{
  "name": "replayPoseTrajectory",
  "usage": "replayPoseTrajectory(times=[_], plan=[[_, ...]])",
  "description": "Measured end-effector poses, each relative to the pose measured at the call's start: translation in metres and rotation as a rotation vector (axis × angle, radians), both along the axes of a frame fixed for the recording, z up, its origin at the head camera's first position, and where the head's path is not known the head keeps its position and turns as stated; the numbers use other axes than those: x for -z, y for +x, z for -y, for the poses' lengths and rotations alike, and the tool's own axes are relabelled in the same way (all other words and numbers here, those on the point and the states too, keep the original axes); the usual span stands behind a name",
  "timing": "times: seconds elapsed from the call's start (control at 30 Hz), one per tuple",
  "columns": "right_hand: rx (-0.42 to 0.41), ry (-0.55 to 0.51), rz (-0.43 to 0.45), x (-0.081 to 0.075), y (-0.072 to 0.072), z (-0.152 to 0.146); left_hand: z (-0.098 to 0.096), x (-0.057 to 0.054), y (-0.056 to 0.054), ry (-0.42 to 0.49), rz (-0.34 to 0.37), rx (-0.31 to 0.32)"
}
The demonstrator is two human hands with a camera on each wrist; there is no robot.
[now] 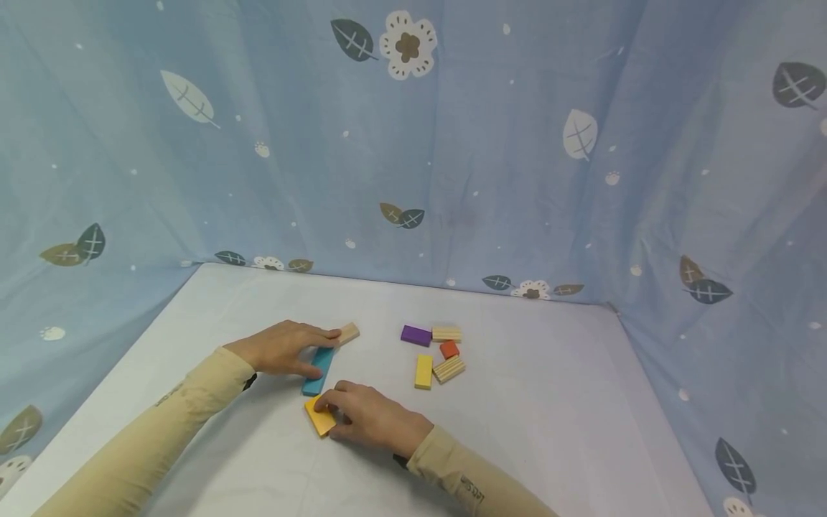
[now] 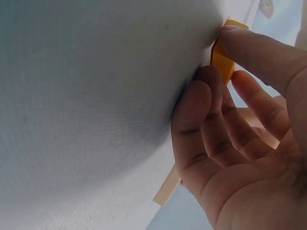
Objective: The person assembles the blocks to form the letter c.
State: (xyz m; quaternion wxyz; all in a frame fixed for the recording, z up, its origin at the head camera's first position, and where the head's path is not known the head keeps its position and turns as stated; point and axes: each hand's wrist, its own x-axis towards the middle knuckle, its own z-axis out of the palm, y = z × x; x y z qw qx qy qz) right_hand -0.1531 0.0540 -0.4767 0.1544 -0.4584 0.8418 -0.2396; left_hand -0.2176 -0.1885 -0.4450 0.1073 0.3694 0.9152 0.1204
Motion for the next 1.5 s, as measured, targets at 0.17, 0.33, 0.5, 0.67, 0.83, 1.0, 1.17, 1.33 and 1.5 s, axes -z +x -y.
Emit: replayPoseTrajectory(times=[0.17, 0.33, 0.5, 0.67, 0.83, 1.0, 1.17, 1.33, 1.5], plan=[[0.005, 0.011, 0.004, -0.0001, 0.0, 0.0008, 0.0, -0.0003, 0.0014, 0.003, 0.01, -0.006], [0.008, 0.016, 0.001, -0.0003, 0.0005, 0.0006, 0.0009, 0.0014, 0.0015, 0.008, 0.018, -0.012], [0.008, 0.013, 0.001, -0.0004, 0.0006, 0.0, 0.0009, 0.001, 0.0018, 0.008, 0.015, -0.009], [0.007, 0.015, 0.003, -0.0015, 0.0004, -0.0003, 0.0012, 0.0021, 0.0005, 0.012, 0.005, 0.004], [-0.006, 0.002, 0.001, -0.0021, 0.0005, -0.0008, 0.0021, 0.0026, -0.0005, 0.017, 0.004, 0.014], [-0.016, -0.007, -0.002, -0.0018, 0.0, -0.0009, 0.002, 0.0011, -0.0001, 0.03, 0.013, 0.021], [-0.015, -0.012, 0.0, -0.0025, -0.0003, -0.0011, 0.0006, -0.0019, 0.0002, 0.033, 0.02, 0.017], [-0.003, -0.008, 0.01, -0.0028, -0.0004, -0.0008, -0.0005, -0.0039, 0.0008, 0.033, 0.024, 0.011], [0.008, 0.009, 0.025, -0.0034, 0.0005, -0.0008, -0.0009, -0.0041, 0.0009, 0.028, 0.033, 0.005]])
